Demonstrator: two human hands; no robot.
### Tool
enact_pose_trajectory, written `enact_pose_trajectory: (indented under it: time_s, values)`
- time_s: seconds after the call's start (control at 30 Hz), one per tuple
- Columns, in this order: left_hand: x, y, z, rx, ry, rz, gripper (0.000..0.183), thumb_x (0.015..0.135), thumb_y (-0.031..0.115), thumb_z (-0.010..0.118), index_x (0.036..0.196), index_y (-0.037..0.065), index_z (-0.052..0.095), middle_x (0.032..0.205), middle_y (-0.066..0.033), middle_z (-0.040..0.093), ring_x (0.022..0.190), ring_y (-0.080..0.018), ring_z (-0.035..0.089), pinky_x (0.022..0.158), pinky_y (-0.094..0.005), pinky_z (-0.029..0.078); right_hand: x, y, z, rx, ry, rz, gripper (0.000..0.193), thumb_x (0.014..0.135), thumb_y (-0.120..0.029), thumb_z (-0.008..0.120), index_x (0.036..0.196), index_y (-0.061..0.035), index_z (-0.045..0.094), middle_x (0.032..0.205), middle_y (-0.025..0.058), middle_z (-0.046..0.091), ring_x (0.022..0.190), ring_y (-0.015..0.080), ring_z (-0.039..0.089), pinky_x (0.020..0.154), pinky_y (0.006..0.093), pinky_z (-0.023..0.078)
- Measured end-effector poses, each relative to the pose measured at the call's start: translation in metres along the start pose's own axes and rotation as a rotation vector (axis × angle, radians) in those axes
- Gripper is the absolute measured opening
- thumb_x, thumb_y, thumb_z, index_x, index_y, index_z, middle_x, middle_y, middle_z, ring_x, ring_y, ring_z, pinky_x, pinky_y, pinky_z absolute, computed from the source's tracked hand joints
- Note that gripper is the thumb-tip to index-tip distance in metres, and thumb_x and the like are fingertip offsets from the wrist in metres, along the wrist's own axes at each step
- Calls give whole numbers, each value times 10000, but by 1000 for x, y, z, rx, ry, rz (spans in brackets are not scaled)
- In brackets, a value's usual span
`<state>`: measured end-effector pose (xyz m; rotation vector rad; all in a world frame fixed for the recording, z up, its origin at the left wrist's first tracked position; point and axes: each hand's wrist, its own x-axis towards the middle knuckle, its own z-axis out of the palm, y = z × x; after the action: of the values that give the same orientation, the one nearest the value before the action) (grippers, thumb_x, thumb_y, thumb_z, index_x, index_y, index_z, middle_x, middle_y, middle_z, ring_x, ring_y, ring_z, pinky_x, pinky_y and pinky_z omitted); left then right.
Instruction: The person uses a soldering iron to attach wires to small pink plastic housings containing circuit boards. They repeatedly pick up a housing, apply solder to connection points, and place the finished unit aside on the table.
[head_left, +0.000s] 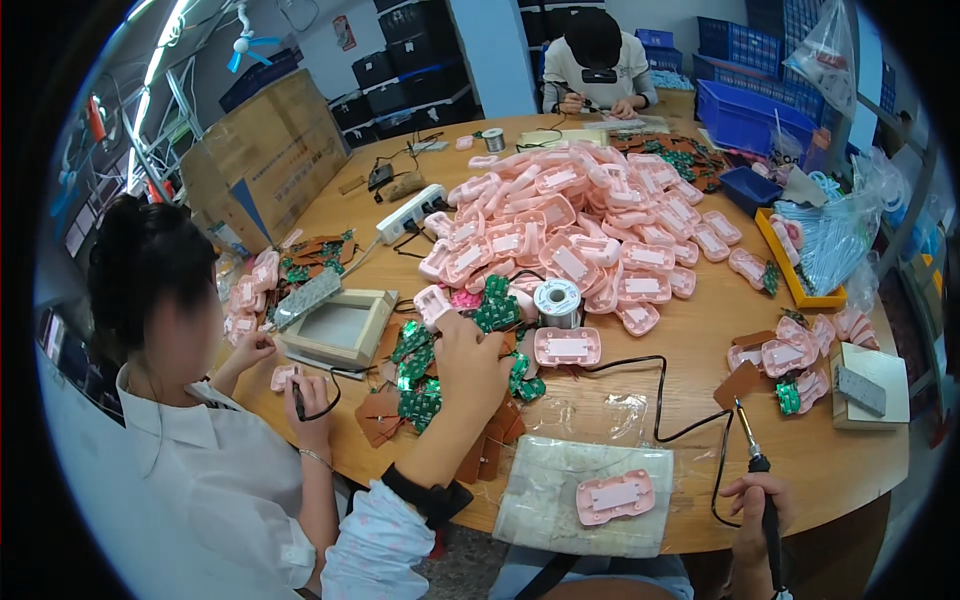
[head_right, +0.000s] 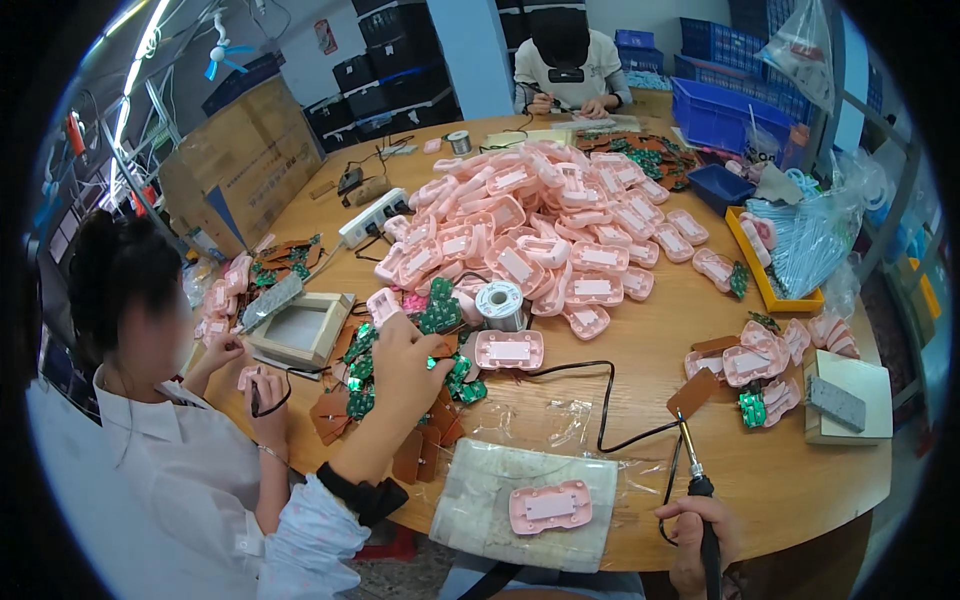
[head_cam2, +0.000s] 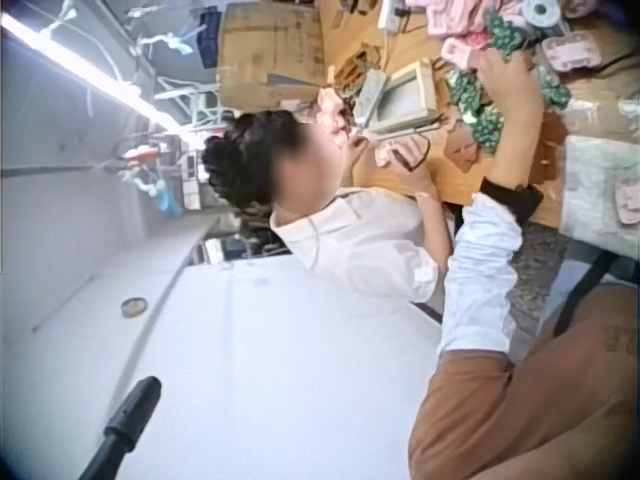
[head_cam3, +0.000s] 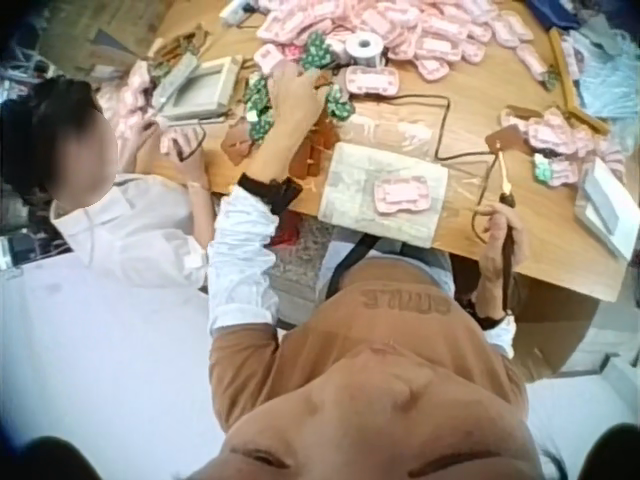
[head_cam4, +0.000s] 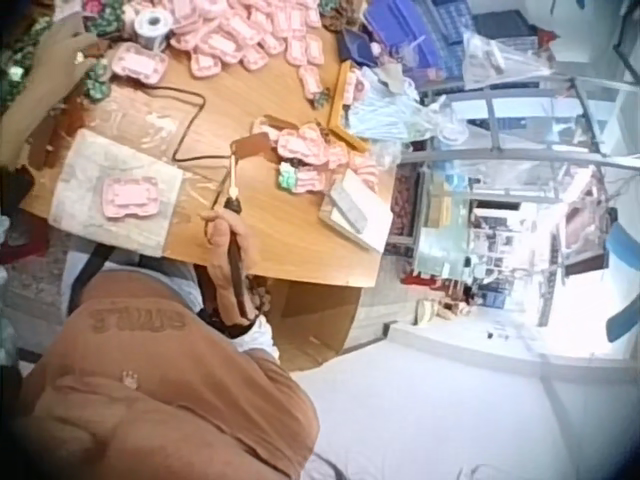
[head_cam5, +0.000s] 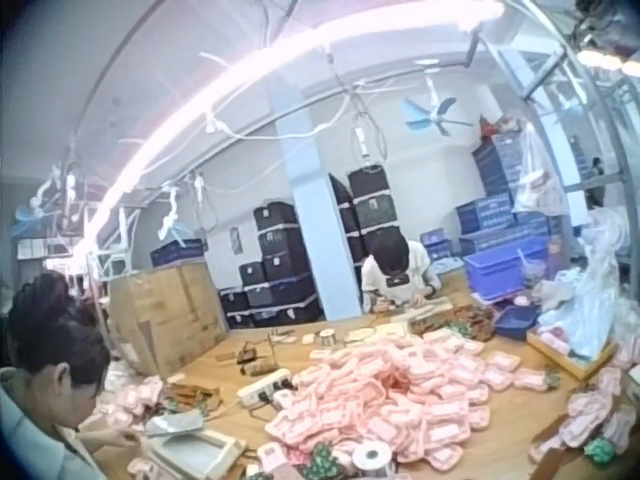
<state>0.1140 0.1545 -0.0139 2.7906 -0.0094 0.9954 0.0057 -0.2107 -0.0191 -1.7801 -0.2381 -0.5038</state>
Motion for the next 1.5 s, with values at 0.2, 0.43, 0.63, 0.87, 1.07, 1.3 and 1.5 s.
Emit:
enact_pose_trajectory:
  time_s: [0.2,0.43,0.63,0.87,1.07,1.3,1.5]
  values:
    - [28,-11,-18,-20,-237,-215,158,636,173,793,747,94,714,850,-111,601,868,-322,561,759,-454,445,3,-1,-4,13,25,-1,218,989,-231,507,996,-17,550,756,124,642,586,98,520,542,218,413]
    - [-10,22,-76,-274,-481,-65,134,690,150,786,767,54,732,846,-73,560,893,-270,519,825,-380,425,0,-2,-2,72,-1,69,150,960,-151,522,1000,-21,588,799,117,667,623,94,515,586,227,426]
    - [-43,81,-53,-476,-490,-24,97,690,125,774,769,88,730,810,-65,567,862,-271,524,777,-397,408,3,-4,2,71,-58,13,217,949,-229,573,985,-19,614,771,86,685,608,135,549,596,266,449]
    - [-36,141,7,-248,-590,16,230,744,263,719,706,38,694,790,-141,606,829,-310,565,735,-430,430,3,-10,-2,82,-83,18,197,939,-197,578,966,-9,629,753,99,688,636,156,578,592,284,441]
    - [-20,142,-12,-532,-548,-23,130,744,169,708,738,45,669,813,-120,595,831,-308,542,742,-421,415,11,-11,-4,110,-64,18,120,874,-69,651,974,-8,625,804,99,692,679,143,599,610,263,476]
    - [-50,149,-75,-510,-501,86,129,688,52,717,800,70,656,861,-73,570,844,-308,515,766,-427,383,49,-18,24,278,-190,233,351,791,25,726,1055,-21,500,904,179,677,781,154,669,639,235,551]
    - [-64,144,-84,-441,-359,231,182,646,32,759,786,75,649,840,-22,605,814,-244,528,720,-380,368,54,-30,34,520,-133,437,304,801,30,735,1000,-30,513,836,62,625,722,83,625,625,202,529]
